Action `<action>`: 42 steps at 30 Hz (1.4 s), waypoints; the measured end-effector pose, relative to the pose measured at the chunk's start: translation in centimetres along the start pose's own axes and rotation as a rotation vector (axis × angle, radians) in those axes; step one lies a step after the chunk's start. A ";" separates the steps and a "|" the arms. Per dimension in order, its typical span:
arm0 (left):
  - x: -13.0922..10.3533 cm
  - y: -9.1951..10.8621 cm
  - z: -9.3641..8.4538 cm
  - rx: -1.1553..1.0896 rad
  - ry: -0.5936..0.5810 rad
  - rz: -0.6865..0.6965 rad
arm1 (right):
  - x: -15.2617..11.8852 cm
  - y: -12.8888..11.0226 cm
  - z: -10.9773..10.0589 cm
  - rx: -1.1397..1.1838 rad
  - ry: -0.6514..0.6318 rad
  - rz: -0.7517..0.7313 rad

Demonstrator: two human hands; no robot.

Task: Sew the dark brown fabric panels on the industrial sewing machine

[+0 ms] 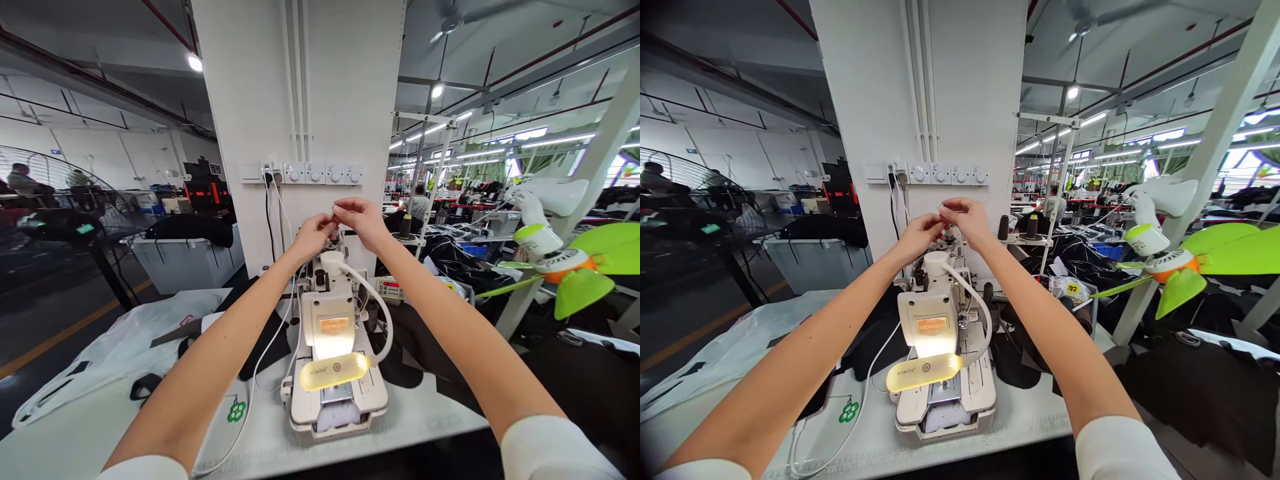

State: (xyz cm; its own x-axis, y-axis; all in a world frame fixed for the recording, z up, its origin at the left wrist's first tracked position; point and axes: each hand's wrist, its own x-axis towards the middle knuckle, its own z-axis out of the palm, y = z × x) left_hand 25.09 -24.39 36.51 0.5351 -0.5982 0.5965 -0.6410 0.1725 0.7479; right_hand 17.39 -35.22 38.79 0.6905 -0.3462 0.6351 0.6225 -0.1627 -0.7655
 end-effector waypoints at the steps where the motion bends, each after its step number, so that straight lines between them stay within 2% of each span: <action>1: 0.0 -0.1 0.0 0.013 0.009 0.004 | 0.0 0.0 -0.1 0.028 -0.017 0.026; 4: 0.2 -0.4 -0.3 0.075 0.050 0.017 | 0.0 0.2 -0.4 0.051 -0.076 0.090; 6: 0.5 -0.5 -0.6 0.137 0.084 0.032 | -0.1 0.2 -0.6 -0.031 -0.122 0.108; 9: 1.0 -0.4 -1.0 0.244 0.134 0.055 | -0.5 0.1 -0.7 -0.318 -0.196 0.074; 11: 1.0 -0.2 -1.0 0.310 0.163 0.056 | -0.6 -0.1 -0.6 -0.565 -0.201 0.013; 13: 0.9 -0.1 -0.7 0.364 0.185 0.049 | -0.6 -0.1 -0.5 -0.738 -0.151 -0.036; 15: 0.6 -0.1 -0.4 0.406 0.195 0.049 | -0.5 0.0 -0.4 -0.797 -0.074 -0.057; 20: 0.1 0.0 0.1 0.446 0.179 0.054 | 0.4 1.2 0.0 -0.735 0.110 -0.069; 24: 0.1 -0.3 -0.1 0.391 0.120 0.032 | 0.9 1.9 0.8 -0.608 0.144 -0.062; 27: 0.4 -1.0 -0.6 0.338 0.079 0.015 | 0.9 1.9 1.1 -0.512 0.065 -0.048; 30: 0.7 -1.9 -1.4 0.325 0.080 0.012 | 0.9 1.4 0.7 -0.489 -0.091 -0.044; 32: 0.9 -2.5 -1.8 0.348 0.108 0.019 | 0.9 0.9 0.4 -0.624 -0.245 -0.071; 35: 0.8 -3.0 -2.1 0.408 0.154 0.044 | 0.9 0.3 0.3 -0.944 -0.455 -0.138; 37: 0.6 -3.5 -2.1 0.445 0.154 0.070 | 0.9 0.2 0.4 -1.045 -0.538 -0.164; 42: 0.0 -4.9 -2.5 0.521 0.101 0.119 | 0.9 0.6 0.9 -1.103 -0.656 -0.190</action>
State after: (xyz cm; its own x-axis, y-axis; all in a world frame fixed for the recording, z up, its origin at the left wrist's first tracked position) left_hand 29.63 -23.24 33.51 0.4756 -0.5160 0.7125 -0.8747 -0.1916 0.4451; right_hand 18.69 -34.79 38.98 0.8713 0.2294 0.4338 0.3165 -0.9383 -0.1395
